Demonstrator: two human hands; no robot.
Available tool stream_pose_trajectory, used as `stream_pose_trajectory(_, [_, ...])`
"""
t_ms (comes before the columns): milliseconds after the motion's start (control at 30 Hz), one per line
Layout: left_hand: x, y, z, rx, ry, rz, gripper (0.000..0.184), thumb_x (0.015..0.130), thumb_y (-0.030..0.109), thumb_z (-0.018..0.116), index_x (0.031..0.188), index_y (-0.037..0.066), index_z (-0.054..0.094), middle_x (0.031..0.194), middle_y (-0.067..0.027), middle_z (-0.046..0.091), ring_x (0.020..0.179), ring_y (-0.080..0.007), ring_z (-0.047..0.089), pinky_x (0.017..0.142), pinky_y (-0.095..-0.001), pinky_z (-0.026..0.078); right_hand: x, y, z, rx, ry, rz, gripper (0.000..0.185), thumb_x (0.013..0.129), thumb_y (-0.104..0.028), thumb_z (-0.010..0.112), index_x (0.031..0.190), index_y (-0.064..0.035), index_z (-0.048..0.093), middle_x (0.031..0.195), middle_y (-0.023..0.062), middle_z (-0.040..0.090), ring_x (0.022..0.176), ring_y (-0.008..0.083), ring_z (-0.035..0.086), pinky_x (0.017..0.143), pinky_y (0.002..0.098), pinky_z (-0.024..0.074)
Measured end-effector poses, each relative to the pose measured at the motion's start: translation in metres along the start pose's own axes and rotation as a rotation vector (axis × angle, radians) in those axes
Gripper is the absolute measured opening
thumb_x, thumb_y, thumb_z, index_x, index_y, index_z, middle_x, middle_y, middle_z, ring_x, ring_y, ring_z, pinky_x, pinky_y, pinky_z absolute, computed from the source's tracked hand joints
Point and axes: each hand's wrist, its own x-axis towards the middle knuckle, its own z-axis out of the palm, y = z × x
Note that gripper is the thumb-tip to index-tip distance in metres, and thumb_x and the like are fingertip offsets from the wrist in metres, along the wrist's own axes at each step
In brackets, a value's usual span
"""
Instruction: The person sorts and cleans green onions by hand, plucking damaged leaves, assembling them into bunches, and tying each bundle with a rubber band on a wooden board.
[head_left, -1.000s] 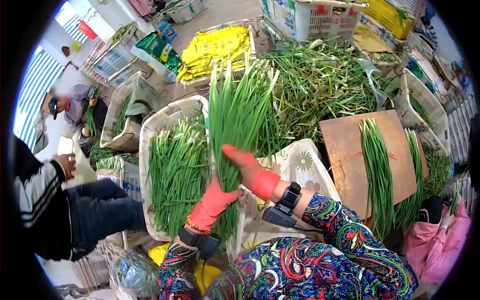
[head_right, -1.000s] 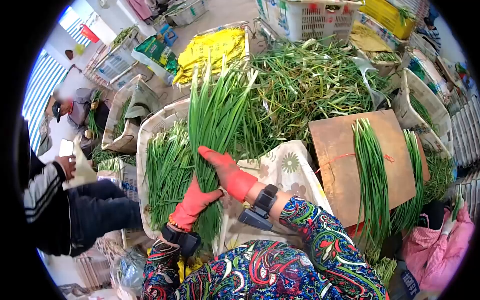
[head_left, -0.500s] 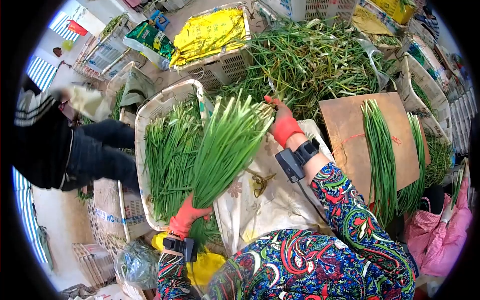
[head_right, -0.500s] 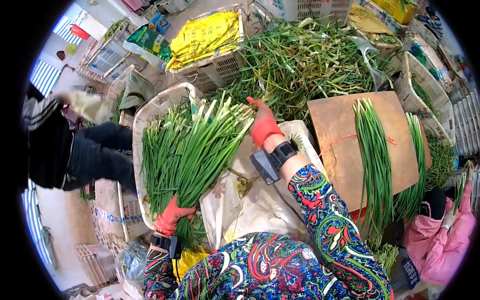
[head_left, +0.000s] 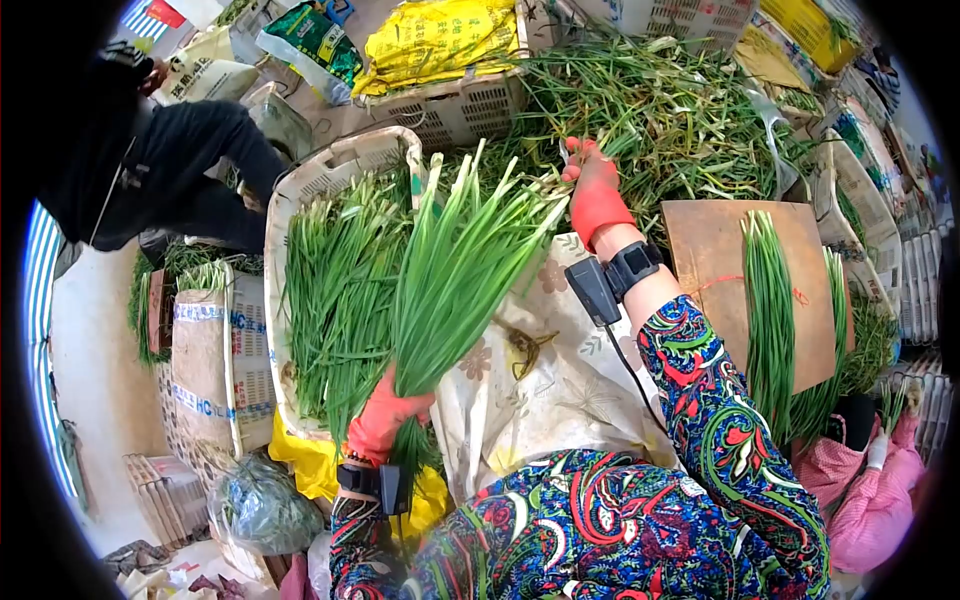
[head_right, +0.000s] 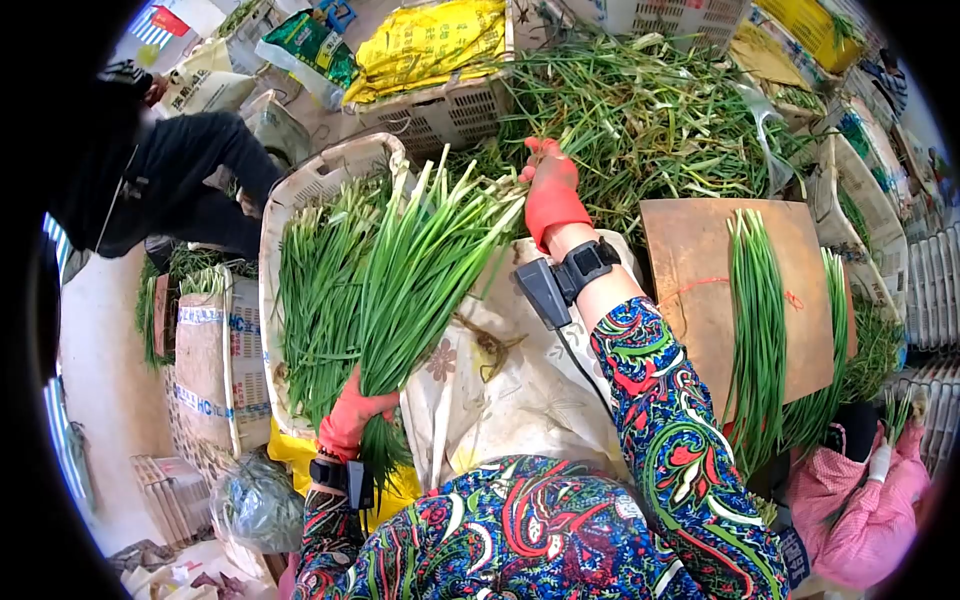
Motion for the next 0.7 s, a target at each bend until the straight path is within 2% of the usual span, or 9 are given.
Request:
stream_pose_trajectory(167, [-0.004, -0.001, 0.002, 0.03, -0.007, 0.029, 0.069, 0.071, -0.001, 0.065, 0.131, 0.005, 0.032, 0.083, -0.0048, 0.057, 0.058, -0.0131, 0.055, 0.05, -0.0249, 0.045, 0.002, -0.019, 0.001, -0.105, 0.102, -0.084, 0.026, 0.093, -0.022, 0.038, 0.093, -0.0032, 0.055, 0.062, -0.0016, 0.039, 0.046, 0.0088, 0.034, 0.045, 0.0224, 0.0296])
stream_pose_trajectory(233, [-0.005, -0.002, 0.0, 0.038, -0.005, 0.031, 0.069, 0.07, -0.001, 0.066, 0.131, 0.005, 0.033, 0.083, -0.0045, 0.057, 0.058, -0.0129, 0.055, 0.049, -0.0245, 0.045, 0.014, -0.031, -0.007, -0.096, 0.034, -0.076, 0.023, 0.091, -0.021, 0.038, 0.092, -0.0052, 0.055, 0.058, -0.0048, 0.034, 0.045, 0.0077, 0.032, 0.043, 0.023, 0.0281])
stream_pose_trajectory(300, [-0.008, -0.014, -0.006, 0.009, 0.018, 0.021, 0.07, 0.069, -0.001, 0.067, 0.131, 0.006, 0.034, 0.082, -0.0043, 0.058, 0.058, -0.0128, 0.055, 0.049, -0.0243, 0.045, 0.029, -0.05, -0.009, 0.008, 0.081, -0.055, 0.024, 0.091, -0.022, 0.037, 0.093, -0.0067, 0.056, 0.056, -0.0046, 0.035, 0.044, 0.0082, 0.032, 0.042, 0.0245, 0.0291])
stream_pose_trajectory(467, [-0.03, -0.033, -0.022, 0.043, 0.107, -0.045, 0.07, 0.066, -0.003, 0.066, 0.129, 0.006, 0.036, 0.08, -0.0045, 0.057, 0.056, -0.0133, 0.053, 0.049, -0.0265, 0.044, 0.107, -0.135, -0.064, 0.286, -0.171, -0.148, 0.026, 0.089, -0.029, 0.039, 0.094, -0.0101, 0.057, 0.059, -0.0023, 0.041, 0.046, 0.0087, 0.036, 0.045, 0.0239, 0.033])
stream_pose_trajectory(567, [-0.021, -0.05, -0.023, 0.0, 0.182, -0.041, 0.069, 0.066, -0.002, 0.065, 0.128, 0.006, 0.037, 0.083, -0.0048, 0.057, 0.056, -0.0139, 0.053, 0.048, -0.0264, 0.044, 0.087, -0.16, -0.055, -0.089, -0.425, -0.148, 0.028, 0.087, -0.032, 0.043, 0.095, -0.0112, 0.059, 0.063, -0.0028, 0.046, 0.048, 0.007, 0.038, 0.047, 0.0223, 0.0339])
stream_pose_trajectory(600, [-0.016, -0.059, -0.029, -0.004, 0.155, -0.046, 0.069, 0.067, -0.002, 0.066, 0.129, 0.006, 0.036, 0.086, -0.0053, 0.058, 0.057, -0.0133, 0.053, 0.049, -0.026, 0.045, 0.04, -0.145, -0.028, -0.423, -0.325, -0.209, 0.029, 0.086, -0.033, 0.044, 0.096, -0.0113, 0.059, 0.065, -0.0033, 0.047, 0.048, 0.0063, 0.038, 0.047, 0.0219, 0.0337])
stream_pose_trajectory(633, [-0.013, -0.061, -0.028, 0.002, 0.154, -0.028, 0.069, 0.068, -0.001, 0.066, 0.13, 0.006, 0.036, 0.086, -0.0054, 0.058, 0.057, -0.013, 0.054, 0.049, -0.0258, 0.045, 0.003, -0.117, -0.014, -0.655, -0.283, -0.151, 0.029, 0.083, -0.034, 0.048, 0.096, -0.011, 0.06, 0.071, -0.0042, 0.054, 0.05, 0.0049, 0.038, 0.047, 0.0209, 0.0332])
stream_pose_trajectory(667, [-0.013, -0.063, -0.026, 0.007, 0.152, -0.014, 0.069, 0.068, -0.001, 0.066, 0.13, 0.006, 0.035, 0.087, -0.0055, 0.058, 0.057, -0.0127, 0.054, 0.049, -0.0256, 0.045, -0.034, -0.089, -0.007, -0.779, -0.402, -0.063, 0.022, 0.08, -0.031, 0.052, 0.091, -0.0138, 0.061, 0.069, -0.0042, 0.057, 0.048, 0.0043, 0.034, 0.043, 0.0206, 0.0302])
stream_pose_trajectory(700, [-0.012, -0.065, -0.025, 0.013, 0.153, 0.003, 0.07, 0.068, 0.0, 0.066, 0.131, 0.006, 0.035, 0.087, -0.0056, 0.058, 0.057, -0.0125, 0.054, 0.049, -0.0254, 0.046, -0.051, -0.065, -0.006, -0.812, -0.565, 0.2, 0.028, 0.079, -0.034, 0.053, 0.094, -0.0127, 0.062, 0.081, -0.0035, 0.062, 0.049, 0.0047, 0.036, 0.044, 0.0193, 0.0302])
